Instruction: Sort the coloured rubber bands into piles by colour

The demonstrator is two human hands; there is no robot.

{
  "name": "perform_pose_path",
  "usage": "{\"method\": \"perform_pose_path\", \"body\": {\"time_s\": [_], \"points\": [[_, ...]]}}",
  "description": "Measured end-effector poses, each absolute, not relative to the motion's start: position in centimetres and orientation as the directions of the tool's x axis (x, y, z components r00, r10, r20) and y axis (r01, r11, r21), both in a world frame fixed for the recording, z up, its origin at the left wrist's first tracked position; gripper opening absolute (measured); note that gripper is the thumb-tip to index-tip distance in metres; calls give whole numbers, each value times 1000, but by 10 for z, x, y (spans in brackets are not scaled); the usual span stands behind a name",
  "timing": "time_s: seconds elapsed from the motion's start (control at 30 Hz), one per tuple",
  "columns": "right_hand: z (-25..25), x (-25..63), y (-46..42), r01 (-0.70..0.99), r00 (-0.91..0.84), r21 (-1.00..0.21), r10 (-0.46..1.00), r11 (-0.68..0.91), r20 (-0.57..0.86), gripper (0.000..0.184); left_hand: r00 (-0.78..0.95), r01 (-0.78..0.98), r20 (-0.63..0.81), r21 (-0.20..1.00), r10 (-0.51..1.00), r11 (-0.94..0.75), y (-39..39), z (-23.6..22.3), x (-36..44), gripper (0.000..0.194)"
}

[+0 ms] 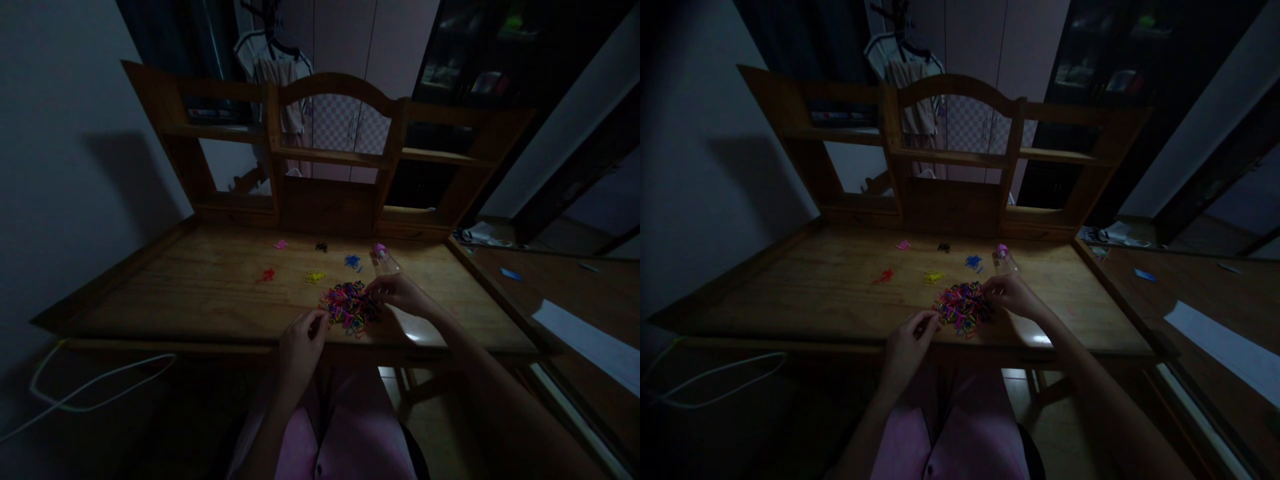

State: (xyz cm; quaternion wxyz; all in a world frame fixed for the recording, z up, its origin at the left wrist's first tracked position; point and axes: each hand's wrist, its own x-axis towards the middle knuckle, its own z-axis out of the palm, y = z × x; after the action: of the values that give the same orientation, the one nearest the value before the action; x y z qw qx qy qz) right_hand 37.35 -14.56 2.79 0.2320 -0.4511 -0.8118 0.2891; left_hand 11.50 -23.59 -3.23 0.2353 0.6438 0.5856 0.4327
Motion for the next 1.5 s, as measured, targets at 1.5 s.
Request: {"method": "perform_pose_path", "body": {"time_s": [1.5], "points": [[33,366,-88,354,-290,-931,957,95,-13,25,-65,558,285,805,956,-202,-236,-31,116,21]]}}
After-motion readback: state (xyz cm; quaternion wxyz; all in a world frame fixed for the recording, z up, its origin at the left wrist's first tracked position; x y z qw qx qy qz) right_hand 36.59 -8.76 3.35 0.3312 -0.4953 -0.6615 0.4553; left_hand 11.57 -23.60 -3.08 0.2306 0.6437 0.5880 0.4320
